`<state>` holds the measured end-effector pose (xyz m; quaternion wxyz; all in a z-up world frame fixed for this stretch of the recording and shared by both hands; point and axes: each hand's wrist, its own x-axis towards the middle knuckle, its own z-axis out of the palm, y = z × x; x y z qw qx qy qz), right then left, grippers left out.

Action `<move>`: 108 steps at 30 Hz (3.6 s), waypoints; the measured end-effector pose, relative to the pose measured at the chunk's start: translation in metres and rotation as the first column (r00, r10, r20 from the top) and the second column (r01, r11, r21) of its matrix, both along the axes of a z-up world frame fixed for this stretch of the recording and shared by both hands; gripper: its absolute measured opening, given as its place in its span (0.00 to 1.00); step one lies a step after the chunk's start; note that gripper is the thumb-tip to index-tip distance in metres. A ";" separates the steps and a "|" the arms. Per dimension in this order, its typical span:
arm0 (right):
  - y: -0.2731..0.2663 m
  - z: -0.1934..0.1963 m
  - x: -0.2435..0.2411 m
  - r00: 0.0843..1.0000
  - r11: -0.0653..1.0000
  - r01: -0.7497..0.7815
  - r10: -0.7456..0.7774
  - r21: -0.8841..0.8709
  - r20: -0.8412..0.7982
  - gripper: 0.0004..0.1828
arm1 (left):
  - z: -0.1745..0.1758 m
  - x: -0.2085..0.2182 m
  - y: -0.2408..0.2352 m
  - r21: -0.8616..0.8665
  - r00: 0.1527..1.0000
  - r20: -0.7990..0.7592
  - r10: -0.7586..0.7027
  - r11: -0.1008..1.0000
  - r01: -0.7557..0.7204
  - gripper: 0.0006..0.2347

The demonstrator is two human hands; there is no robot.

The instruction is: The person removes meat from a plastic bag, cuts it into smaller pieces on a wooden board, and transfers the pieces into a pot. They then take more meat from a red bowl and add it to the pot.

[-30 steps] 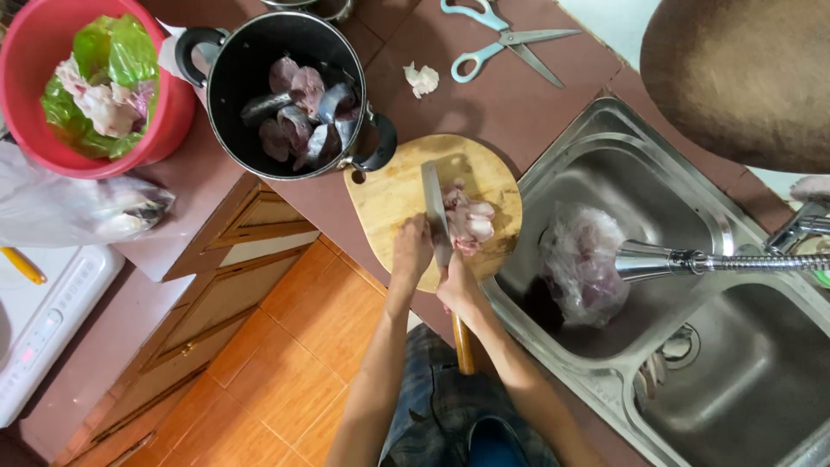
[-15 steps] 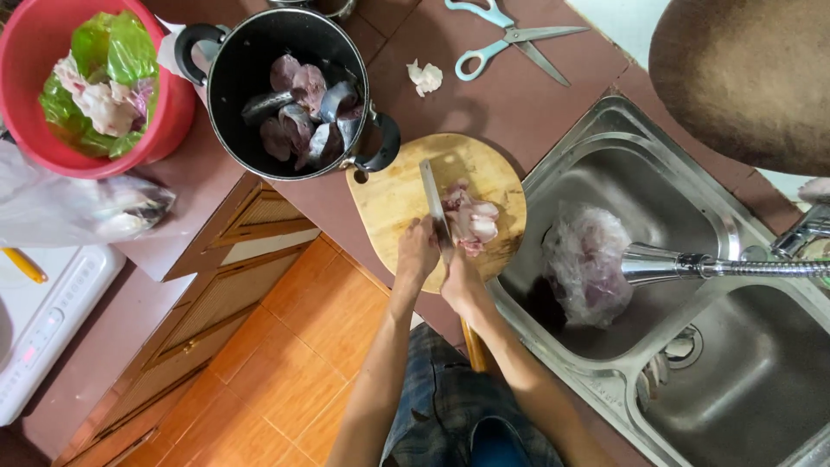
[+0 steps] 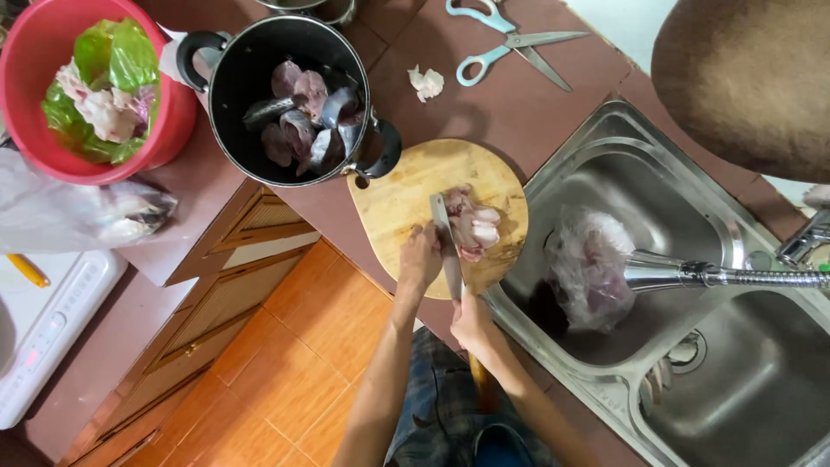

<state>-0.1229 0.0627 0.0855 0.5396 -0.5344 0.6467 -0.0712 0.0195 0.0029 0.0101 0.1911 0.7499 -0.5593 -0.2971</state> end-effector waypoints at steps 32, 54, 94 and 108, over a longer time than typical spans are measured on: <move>-0.011 -0.024 0.021 0.985 0.962 -0.174 0.173 -0.209 -0.026 0.20 | 0.006 0.020 0.027 0.034 0.812 -0.558 0.173 0.982 -0.185 0.06; 0.024 -0.005 0.011 0.953 0.957 -0.260 0.234 -0.126 -0.192 0.14 | 0.009 0.000 0.023 -0.007 0.963 -0.194 0.188 0.981 -0.193 0.04; -0.027 0.027 -0.047 0.975 0.984 -0.101 0.068 -0.147 -0.211 0.13 | 0.005 -0.021 -0.027 -0.239 0.995 -0.030 0.095 0.966 -0.099 0.07; 0.016 0.010 -0.017 0.950 0.944 -0.261 0.216 -0.199 -0.224 0.15 | 0.002 -0.012 0.002 -0.072 0.940 -0.212 0.266 0.955 -0.287 0.12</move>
